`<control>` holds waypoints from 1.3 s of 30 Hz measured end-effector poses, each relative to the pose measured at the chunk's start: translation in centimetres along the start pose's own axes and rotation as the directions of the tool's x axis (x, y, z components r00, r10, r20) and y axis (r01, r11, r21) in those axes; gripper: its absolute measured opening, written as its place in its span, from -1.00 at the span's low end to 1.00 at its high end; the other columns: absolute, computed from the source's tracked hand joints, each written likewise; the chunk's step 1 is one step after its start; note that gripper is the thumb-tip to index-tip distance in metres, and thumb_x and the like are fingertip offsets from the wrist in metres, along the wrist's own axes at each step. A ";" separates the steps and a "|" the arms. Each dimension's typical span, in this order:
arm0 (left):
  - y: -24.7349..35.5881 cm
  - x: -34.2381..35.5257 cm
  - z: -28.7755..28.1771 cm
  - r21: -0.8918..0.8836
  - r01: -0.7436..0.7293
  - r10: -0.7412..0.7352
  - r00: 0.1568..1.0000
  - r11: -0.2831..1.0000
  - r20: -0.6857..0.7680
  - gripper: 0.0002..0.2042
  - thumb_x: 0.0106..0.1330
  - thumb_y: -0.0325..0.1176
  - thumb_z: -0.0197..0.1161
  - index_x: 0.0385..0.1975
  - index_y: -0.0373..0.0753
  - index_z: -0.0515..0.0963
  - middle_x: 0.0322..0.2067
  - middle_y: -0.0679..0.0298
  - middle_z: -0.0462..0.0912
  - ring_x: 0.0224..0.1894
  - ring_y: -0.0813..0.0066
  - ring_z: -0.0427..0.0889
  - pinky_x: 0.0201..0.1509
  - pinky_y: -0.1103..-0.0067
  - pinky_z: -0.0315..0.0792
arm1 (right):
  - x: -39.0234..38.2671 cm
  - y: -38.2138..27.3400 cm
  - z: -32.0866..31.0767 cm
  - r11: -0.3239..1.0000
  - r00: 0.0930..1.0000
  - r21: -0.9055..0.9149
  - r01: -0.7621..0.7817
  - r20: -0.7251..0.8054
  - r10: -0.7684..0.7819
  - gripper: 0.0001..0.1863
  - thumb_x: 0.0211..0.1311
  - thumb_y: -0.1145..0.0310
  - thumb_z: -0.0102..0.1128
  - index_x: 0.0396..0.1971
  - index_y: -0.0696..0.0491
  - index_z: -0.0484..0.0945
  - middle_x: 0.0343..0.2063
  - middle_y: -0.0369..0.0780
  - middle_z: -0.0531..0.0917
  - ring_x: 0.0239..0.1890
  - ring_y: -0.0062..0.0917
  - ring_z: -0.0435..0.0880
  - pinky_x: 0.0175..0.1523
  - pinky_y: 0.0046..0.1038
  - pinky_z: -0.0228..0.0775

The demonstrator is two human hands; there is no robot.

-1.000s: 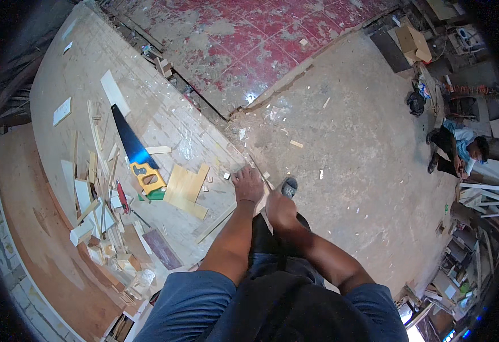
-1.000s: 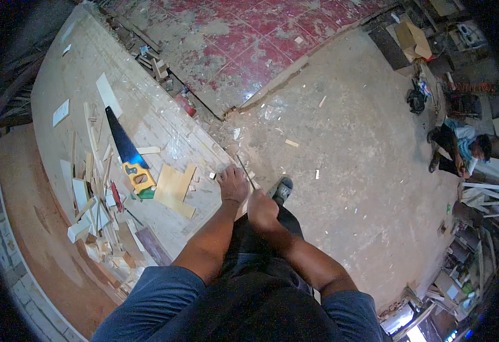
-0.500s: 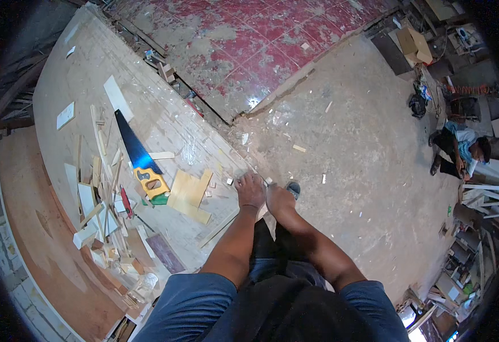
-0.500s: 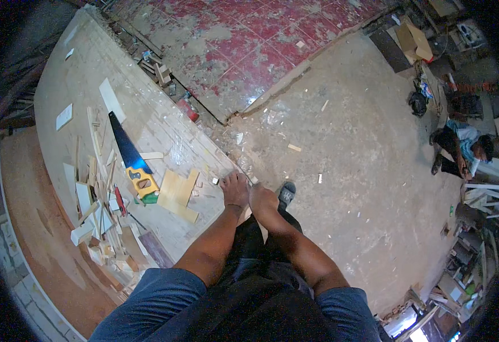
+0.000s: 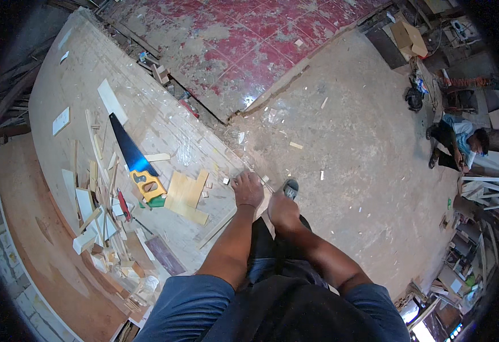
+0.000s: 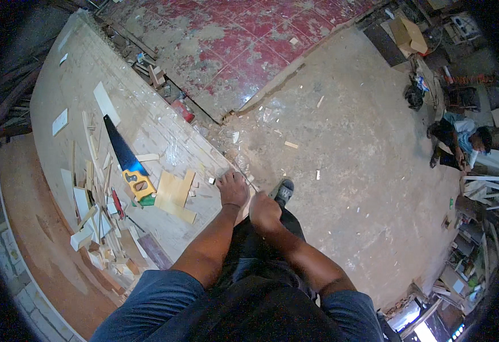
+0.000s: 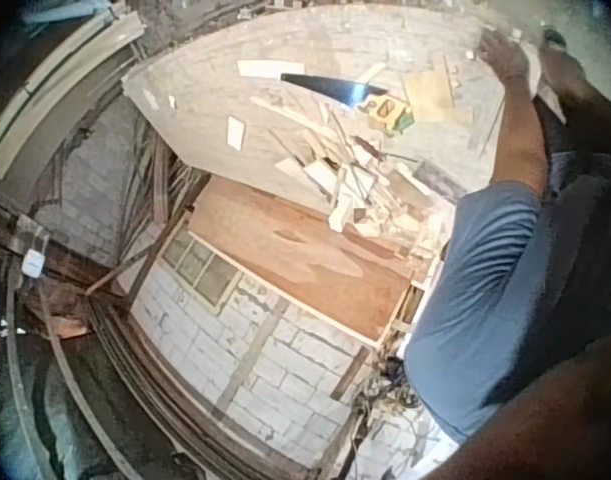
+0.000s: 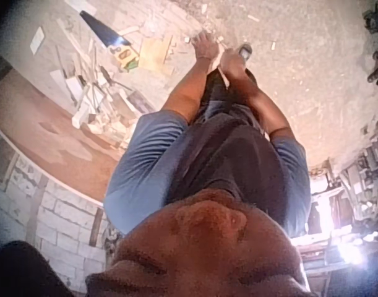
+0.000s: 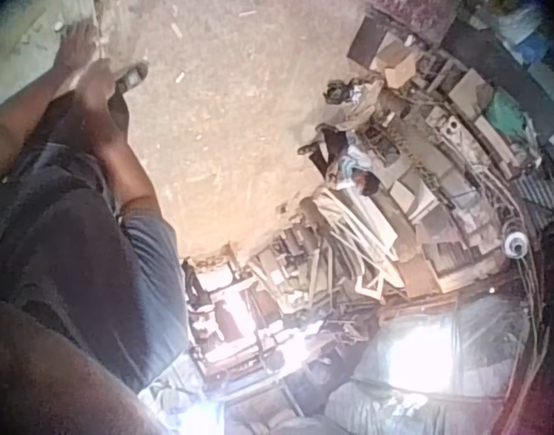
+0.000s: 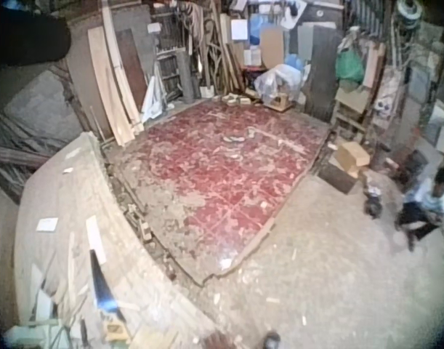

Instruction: The person cuts small wooden pieces on a workbench using a handheld saw blade.

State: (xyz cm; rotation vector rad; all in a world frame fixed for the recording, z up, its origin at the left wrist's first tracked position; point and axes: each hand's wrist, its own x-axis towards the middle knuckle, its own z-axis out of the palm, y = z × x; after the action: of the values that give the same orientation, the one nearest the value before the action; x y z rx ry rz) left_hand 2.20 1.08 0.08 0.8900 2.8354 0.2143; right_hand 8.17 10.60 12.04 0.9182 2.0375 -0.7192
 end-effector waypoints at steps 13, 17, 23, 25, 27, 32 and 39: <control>0.1 0.3 -0.3 -0.020 -0.050 0.049 0.997 0.999 -0.053 -0.75 0.20 -0.20 0.17 -0.23 -0.21 0.46 -0.12 0.15 0.42 -0.02 0.16 0.39 0.15 0.13 0.15 | 2.8 -0.5 1.8 0.997 0.979 0.032 0.073 -0.191 -0.066 -0.75 0.25 0.39 -0.02 -0.20 0.21 0.54 -0.32 0.05 0.69 -0.26 -0.10 0.72 -0.23 -0.18 0.60; -0.9 -0.5 0.9 0.029 -0.035 0.037 0.998 0.999 -0.053 -0.73 0.21 -0.17 0.15 -0.22 -0.21 0.47 -0.11 0.15 0.42 0.00 0.16 0.38 0.16 0.12 0.14 | 0.6 -1.1 0.5 0.999 0.994 0.033 0.029 -0.110 -0.026 -0.78 0.24 0.43 0.00 -0.23 0.20 0.57 -0.29 0.02 0.69 -0.24 -0.15 0.73 -0.21 -0.21 0.61; 0.6 -0.1 -0.2 -0.030 -0.036 0.037 0.999 0.999 0.009 -0.75 0.20 -0.21 0.15 -0.21 -0.20 0.43 -0.02 0.12 0.37 0.04 0.11 0.32 0.14 0.12 0.09 | 3.1 0.8 2.3 0.997 0.984 0.028 0.077 -0.165 -0.072 -0.78 0.25 0.43 -0.01 -0.20 0.20 0.54 -0.30 0.06 0.68 -0.24 -0.15 0.73 -0.20 -0.25 0.61; -0.1 -0.4 0.4 -0.006 -0.058 0.058 0.998 0.998 -0.010 -0.72 0.19 -0.18 0.16 -0.20 -0.20 0.43 -0.02 0.12 0.38 0.04 0.11 0.33 0.14 0.11 0.10 | 3.0 -0.7 1.7 0.995 0.977 0.031 0.093 -0.195 -0.086 -0.77 0.25 0.43 -0.04 -0.21 0.20 0.54 -0.30 0.08 0.68 -0.22 -0.14 0.72 -0.18 -0.21 0.59; -0.7 -0.5 0.9 0.016 -0.040 0.040 0.999 0.999 -0.011 -0.73 0.20 -0.18 0.15 -0.20 -0.20 0.45 -0.06 0.13 0.40 0.01 0.13 0.35 0.16 0.12 0.12 | -0.1 -0.6 0.7 0.997 0.984 0.009 0.083 -0.161 -0.080 -0.77 0.26 0.43 -0.05 -0.22 0.20 0.54 -0.31 0.07 0.68 -0.21 -0.14 0.72 -0.18 -0.19 0.59; 0.3 -0.3 -0.3 0.043 0.005 -0.009 0.996 0.999 0.087 -0.75 0.21 -0.19 0.14 -0.21 -0.18 0.47 -0.12 0.15 0.42 -0.02 0.15 0.38 0.17 0.12 0.14 | -0.4 -0.9 0.0 0.999 0.997 0.035 0.011 -0.077 -0.008 -0.77 0.26 0.42 -0.06 -0.24 0.20 0.56 -0.31 0.06 0.69 -0.21 -0.14 0.72 -0.16 -0.15 0.57; -0.4 -0.3 0.2 0.019 0.008 -0.009 1.000 1.000 0.029 -0.75 0.20 -0.18 0.16 -0.21 -0.15 0.48 -0.08 0.16 0.42 0.01 0.16 0.37 0.22 0.10 0.11 | -0.5 -0.8 1.1 0.995 0.994 -0.087 0.050 -0.090 -0.058 -0.73 0.26 0.40 -0.02 -0.16 0.22 0.57 -0.25 0.02 0.69 -0.16 -0.17 0.72 -0.11 -0.24 0.58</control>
State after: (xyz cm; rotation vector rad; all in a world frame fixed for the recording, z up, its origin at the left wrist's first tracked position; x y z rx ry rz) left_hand 2.23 0.57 -0.18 0.8775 2.8180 0.1728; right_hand 8.17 9.15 12.02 0.8652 2.1644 -0.6239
